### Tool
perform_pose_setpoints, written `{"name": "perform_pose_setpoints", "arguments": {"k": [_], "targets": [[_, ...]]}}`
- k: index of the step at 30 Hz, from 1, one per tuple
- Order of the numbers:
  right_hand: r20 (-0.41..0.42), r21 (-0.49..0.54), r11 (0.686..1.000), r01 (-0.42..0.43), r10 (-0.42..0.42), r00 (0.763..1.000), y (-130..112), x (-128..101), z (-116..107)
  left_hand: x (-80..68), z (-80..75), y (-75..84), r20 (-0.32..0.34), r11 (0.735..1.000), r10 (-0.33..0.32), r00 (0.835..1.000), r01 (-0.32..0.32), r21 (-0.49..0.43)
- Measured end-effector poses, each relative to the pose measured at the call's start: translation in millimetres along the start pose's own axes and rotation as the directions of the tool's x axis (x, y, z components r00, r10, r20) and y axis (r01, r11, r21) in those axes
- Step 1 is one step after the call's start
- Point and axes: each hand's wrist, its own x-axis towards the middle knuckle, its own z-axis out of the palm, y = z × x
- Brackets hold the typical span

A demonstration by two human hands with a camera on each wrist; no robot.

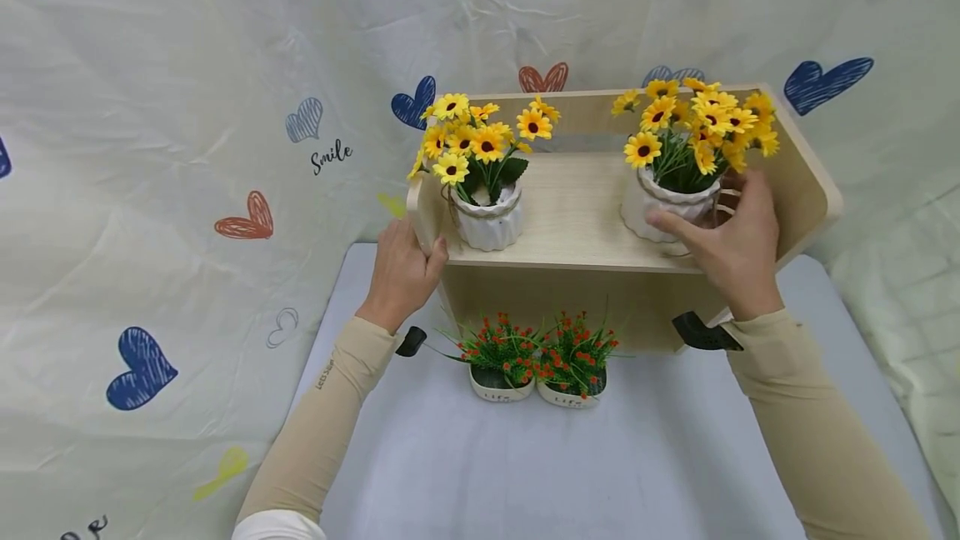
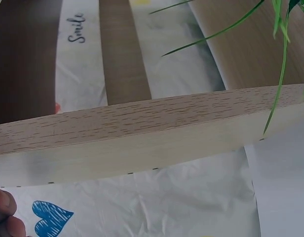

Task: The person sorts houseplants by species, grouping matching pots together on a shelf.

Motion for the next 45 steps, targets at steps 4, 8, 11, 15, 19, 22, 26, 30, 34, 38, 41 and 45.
{"name": "perform_pose_setpoints", "arguments": {"k": [4,8,11,15,19,22,26,30,34,38,41,45], "targets": [[-0.046,0.008,1.0,0.008,-0.008,0.999,2,-14,-4,0.6,0.1,1.4,0.009,1.0,-0.005,1.0,0.005,-0.001],[-0.057,0.039,0.998,0.045,-0.042,0.997,5,-33,-13,1.2,-0.4,1.7,0.018,1.0,-0.016,1.0,0.016,0.006],[-0.076,0.075,0.993,0.096,-0.09,0.993,7,-48,-18,1.3,-1.5,1.9,0.018,1.0,-0.015,1.0,0.015,0.021],[-0.135,0.153,0.97,0.189,-0.169,0.976,12,-69,-21,1.8,-4.1,3.3,0.009,0.999,0.004,1.0,-0.005,0.041],[-0.18,0.247,0.914,0.323,-0.284,0.942,25,-86,-12,1.0,-8.1,1.2,-0.014,0.995,0.028,1.0,-0.026,0.093],[-0.164,0.268,0.878,0.396,-0.364,0.917,40,-99,-5,0.2,-9.6,0.4,-0.034,0.99,0.04,0.999,-0.035,0.138],[-0.111,0.231,0.892,0.388,-0.372,0.922,63,-116,-1,-0.4,-10.0,2.5,-0.019,0.983,0.045,0.999,-0.041,0.178],[-0.042,0.166,0.933,0.318,-0.315,0.948,87,-133,5,-2.6,-11.4,6.0,0.009,0.97,0.039,0.999,-0.04,0.239],[0.028,0.095,0.97,0.226,-0.229,0.973,107,-147,12,-6.8,-11.7,10.4,0.012,0.942,0.033,0.999,-0.036,0.334],[0.081,0.053,0.979,0.197,-0.201,0.976,124,-153,24,-8.9,-12.2,12.8,-0.004,0.927,0.04,0.999,-0.036,0.373],[0.129,0.027,0.978,0.205,-0.206,0.97,137,-156,33,-8.9,-12.1,12.4,-0.028,0.925,0.057,0.998,-0.042,0.379],[0.212,0.002,0.982,0.191,-0.187,0.959,154,-163,44,-7.8,-11.4,11.5,-0.042,0.923,0.085,0.996,-0.063,0.381]]}}
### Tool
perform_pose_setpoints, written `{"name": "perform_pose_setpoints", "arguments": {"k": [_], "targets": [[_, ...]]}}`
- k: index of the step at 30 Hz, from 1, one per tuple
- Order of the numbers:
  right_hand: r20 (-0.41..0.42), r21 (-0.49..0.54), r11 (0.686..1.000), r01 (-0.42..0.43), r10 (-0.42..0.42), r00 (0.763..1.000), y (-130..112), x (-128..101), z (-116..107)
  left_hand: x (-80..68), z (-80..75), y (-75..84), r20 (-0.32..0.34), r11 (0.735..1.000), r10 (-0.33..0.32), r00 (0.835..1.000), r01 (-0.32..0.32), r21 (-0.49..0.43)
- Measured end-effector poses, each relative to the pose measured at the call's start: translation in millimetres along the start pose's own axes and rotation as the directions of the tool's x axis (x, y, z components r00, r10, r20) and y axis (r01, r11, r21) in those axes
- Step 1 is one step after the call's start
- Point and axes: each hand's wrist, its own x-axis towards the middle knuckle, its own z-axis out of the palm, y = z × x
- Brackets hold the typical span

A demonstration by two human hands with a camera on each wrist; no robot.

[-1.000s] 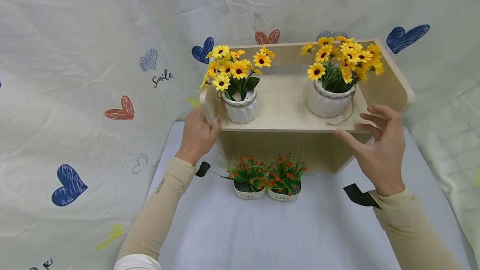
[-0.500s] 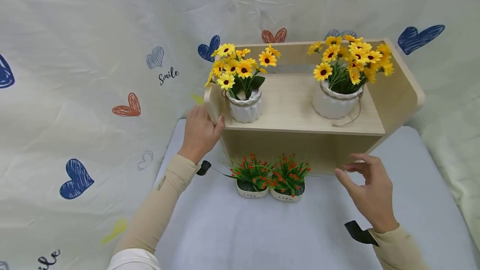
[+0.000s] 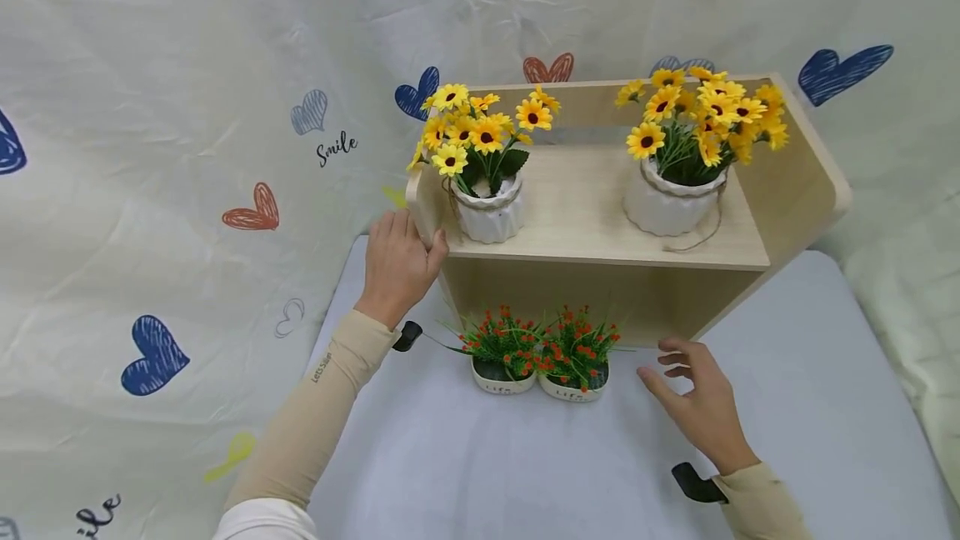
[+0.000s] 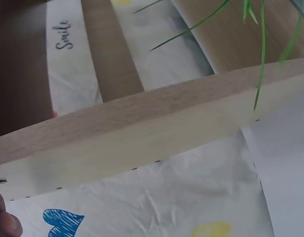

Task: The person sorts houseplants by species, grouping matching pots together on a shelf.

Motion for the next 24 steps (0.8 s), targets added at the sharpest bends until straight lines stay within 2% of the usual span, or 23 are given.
{"name": "perform_pose_setpoints", "arguments": {"k": [6,11,19,24], "targets": [[0.133,0.043,0.999,-0.031,0.025,0.991,15,-13,20,0.1,3.2,-1.0,0.027,1.0,-0.006,1.0,0.006,-0.012],[0.203,0.098,0.994,-0.056,0.036,0.979,20,-19,38,0.3,4.0,-1.7,0.032,0.999,-0.023,0.999,0.024,-0.022],[0.22,0.206,0.974,-0.097,0.051,0.974,23,-20,59,1.4,3.5,-0.4,0.031,0.999,-0.021,0.999,0.022,-0.041],[0.203,0.221,0.968,-0.119,0.074,0.976,25,-18,70,0.0,3.8,-0.9,0.047,0.999,-0.028,0.999,0.03,-0.041]]}}
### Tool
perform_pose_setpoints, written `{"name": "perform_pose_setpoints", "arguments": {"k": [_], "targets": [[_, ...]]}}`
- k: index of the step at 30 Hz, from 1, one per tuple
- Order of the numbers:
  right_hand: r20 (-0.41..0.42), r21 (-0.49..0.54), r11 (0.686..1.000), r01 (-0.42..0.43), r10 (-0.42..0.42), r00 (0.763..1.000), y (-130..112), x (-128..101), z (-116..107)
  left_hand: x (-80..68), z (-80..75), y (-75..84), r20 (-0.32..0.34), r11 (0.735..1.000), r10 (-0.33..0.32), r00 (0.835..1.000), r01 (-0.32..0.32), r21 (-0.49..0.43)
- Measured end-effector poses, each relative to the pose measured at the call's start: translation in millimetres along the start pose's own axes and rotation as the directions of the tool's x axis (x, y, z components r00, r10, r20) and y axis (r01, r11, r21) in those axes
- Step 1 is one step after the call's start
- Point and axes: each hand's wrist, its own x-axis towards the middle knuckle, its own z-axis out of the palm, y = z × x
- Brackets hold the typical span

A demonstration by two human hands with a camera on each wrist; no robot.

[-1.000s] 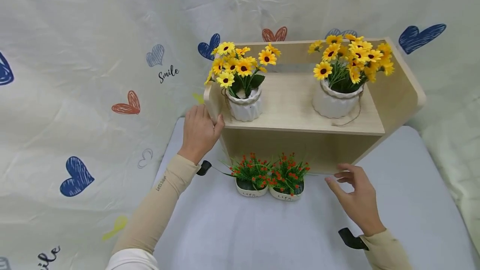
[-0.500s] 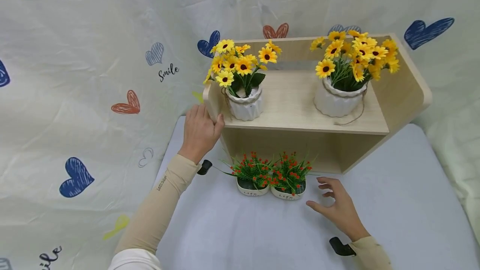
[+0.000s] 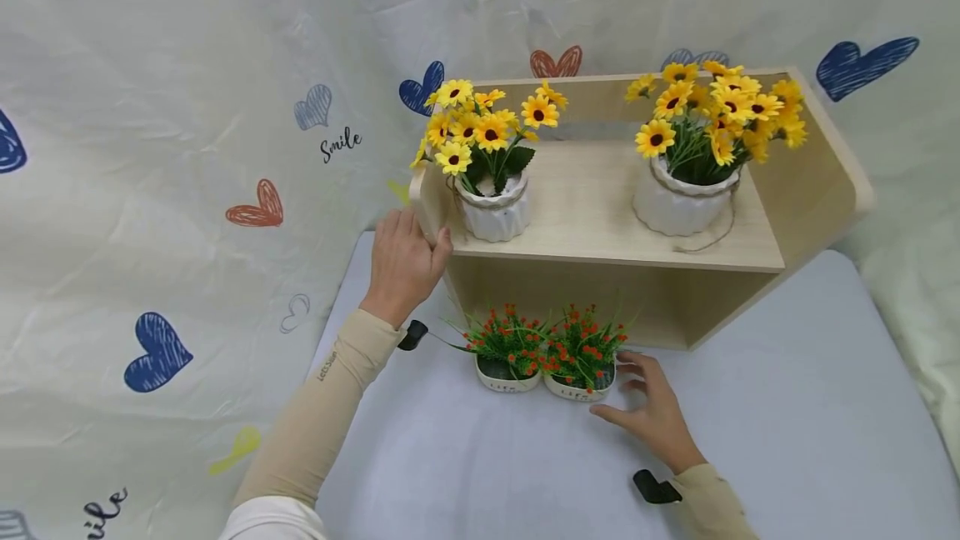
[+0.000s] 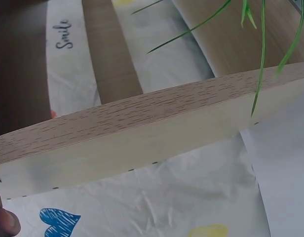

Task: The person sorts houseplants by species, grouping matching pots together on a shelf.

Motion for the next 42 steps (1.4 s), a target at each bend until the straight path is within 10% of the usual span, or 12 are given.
{"name": "perform_pose_setpoints", "arguments": {"k": [42], "targets": [[0.07,0.019,0.987,-0.157,0.156,0.985,7,19,17,-0.2,3.2,1.0,0.018,0.998,-0.029,0.999,0.03,-0.06]]}}
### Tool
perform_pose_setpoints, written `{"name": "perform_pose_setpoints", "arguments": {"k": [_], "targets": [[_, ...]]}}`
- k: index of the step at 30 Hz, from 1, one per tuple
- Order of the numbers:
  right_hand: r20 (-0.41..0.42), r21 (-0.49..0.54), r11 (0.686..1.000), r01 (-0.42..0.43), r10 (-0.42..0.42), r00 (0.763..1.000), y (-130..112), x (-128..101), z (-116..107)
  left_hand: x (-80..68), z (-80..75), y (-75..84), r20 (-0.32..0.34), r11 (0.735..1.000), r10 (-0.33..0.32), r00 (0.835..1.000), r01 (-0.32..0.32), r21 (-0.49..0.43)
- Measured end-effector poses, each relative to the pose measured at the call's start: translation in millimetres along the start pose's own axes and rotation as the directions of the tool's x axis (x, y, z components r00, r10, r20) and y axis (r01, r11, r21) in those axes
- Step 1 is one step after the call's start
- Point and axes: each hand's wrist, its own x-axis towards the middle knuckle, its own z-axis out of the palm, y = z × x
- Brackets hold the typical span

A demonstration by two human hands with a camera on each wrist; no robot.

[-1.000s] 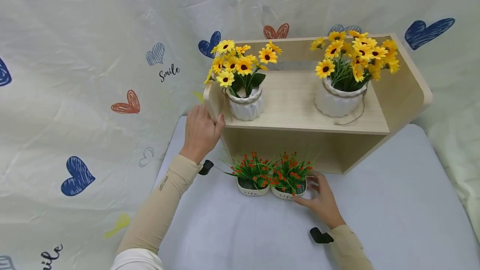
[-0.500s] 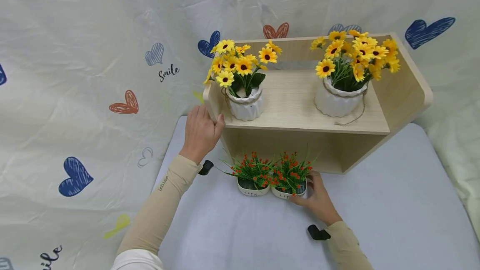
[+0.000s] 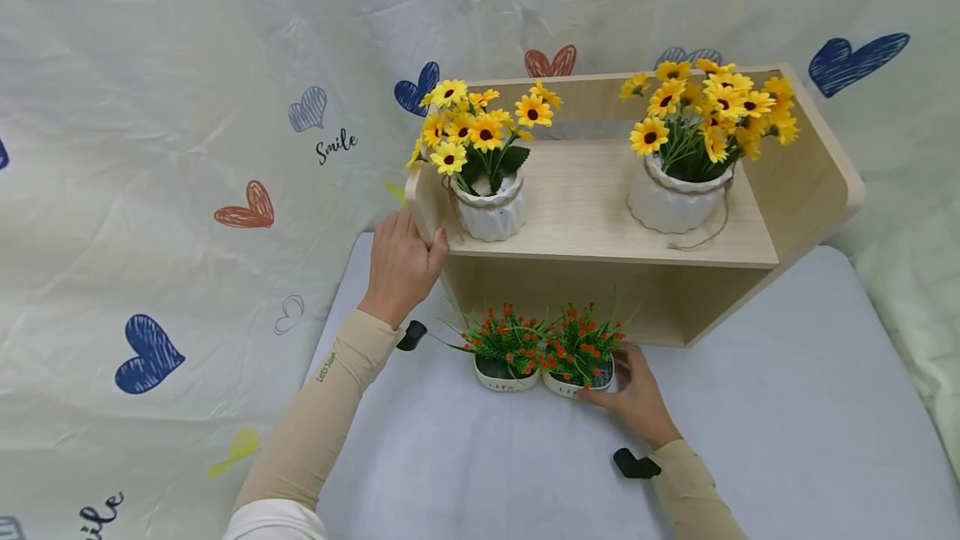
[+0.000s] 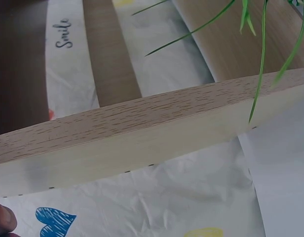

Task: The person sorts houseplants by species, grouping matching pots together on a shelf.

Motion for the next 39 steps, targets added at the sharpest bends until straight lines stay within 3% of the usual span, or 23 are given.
{"name": "perform_pose_setpoints", "arguments": {"k": [8,18,24,33,39], "targets": [[-0.013,0.007,1.0,0.015,-0.015,1.0,1,2,-2,-0.1,-0.4,-1.4,-0.01,1.0,-0.006,1.0,0.005,-0.01],[-0.081,0.02,0.992,0.121,-0.119,0.99,-3,10,-17,0.2,-1.3,-1.5,-0.005,1.0,-0.005,1.0,0.004,-0.006],[-0.104,0.016,0.99,0.138,-0.136,0.985,-3,17,-30,-0.8,-0.1,-2.9,-0.009,1.0,-0.005,1.0,0.005,-0.009],[-0.146,-0.009,0.991,0.137,-0.137,0.98,-5,29,-49,-0.9,0.5,-2.1,-0.008,1.0,-0.004,1.0,0.004,-0.016],[-0.152,-0.045,0.997,0.069,-0.075,0.986,-2,35,-61,0.1,0.3,-1.2,-0.007,1.0,0.004,1.0,-0.005,-0.012]]}}
